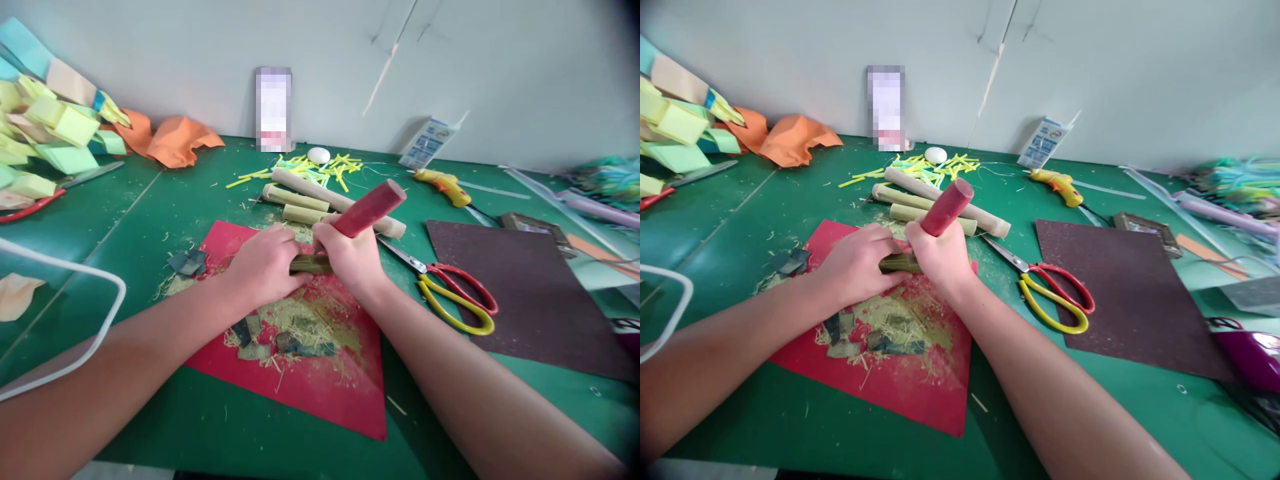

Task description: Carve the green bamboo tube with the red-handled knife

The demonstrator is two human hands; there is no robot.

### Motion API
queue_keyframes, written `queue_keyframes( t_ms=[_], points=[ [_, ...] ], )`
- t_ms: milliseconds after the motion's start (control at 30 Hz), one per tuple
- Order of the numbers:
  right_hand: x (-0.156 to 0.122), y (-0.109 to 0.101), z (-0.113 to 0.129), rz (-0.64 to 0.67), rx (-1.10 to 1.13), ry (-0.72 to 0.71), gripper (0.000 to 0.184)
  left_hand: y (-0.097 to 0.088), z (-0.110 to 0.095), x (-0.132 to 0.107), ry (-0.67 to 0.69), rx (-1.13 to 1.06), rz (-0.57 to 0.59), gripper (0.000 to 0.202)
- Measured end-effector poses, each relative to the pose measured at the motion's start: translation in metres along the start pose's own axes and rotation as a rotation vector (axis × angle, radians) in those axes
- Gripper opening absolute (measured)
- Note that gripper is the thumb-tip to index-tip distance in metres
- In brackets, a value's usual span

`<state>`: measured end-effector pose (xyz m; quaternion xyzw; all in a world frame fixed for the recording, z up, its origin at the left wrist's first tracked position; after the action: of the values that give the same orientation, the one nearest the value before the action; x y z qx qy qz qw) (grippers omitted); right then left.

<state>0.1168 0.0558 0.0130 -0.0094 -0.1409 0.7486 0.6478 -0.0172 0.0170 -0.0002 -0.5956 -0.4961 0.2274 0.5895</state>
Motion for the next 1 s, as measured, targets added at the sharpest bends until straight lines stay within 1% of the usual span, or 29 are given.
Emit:
queue_keyframes(
  t_ms=[200,400,533,600,667,700,833,1000],
  points=[
    [0.0003,0.0041,-0.0062,0.034,-0.030,0.008,0.021,-0.0004,-0.0015,-0.0013,0.028,0.031,-0.051,0.019],
    [0.0017,0.0043,-0.0077,0.006,-0.056,0.042,0.021,-0.0008,-0.0009,-0.0017,0.056,0.034,-0.071,0.022],
    [0.0013,0.0056,-0.0061,-0.025,-0.083,0.056,0.020,-0.0005,0.0017,0.0008,0.015,-0.004,-0.015,0.023],
    [0.0002,0.0067,-0.0041,0.012,-0.079,0.067,0.022,0.0002,0.0030,0.0017,-0.022,-0.043,0.025,0.023],
    [-0.0007,0.0072,-0.0026,0.056,-0.048,0.081,0.025,0.0004,0.0035,0.0019,-0.039,-0.052,0.033,0.024],
    [-0.0008,0.0066,-0.0020,0.052,-0.029,0.078,0.025,0.0004,0.0033,0.0018,-0.037,-0.044,0.030,0.025],
    [0.0005,0.0029,-0.0019,-0.037,-0.012,-0.001,0.024,0.0001,0.0022,0.0012,-0.016,-0.018,0.004,0.026],
    [0.0012,0.0053,-0.0064,0.008,-0.049,-0.027,0.023,0.0006,0.0026,0.0006,-0.020,-0.029,-0.006,0.023]
  ],
)
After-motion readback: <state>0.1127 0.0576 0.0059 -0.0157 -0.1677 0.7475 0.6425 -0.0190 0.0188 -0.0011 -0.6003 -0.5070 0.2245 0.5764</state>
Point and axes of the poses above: each hand's wrist, its own x-axis towards the middle knuckle, its own y-axis out of the palm, z = x × y, the point moved 3 cm from there along x, towards the middle knuckle, and after that the axes turned 1 degree about y, right-handed, at the moved point
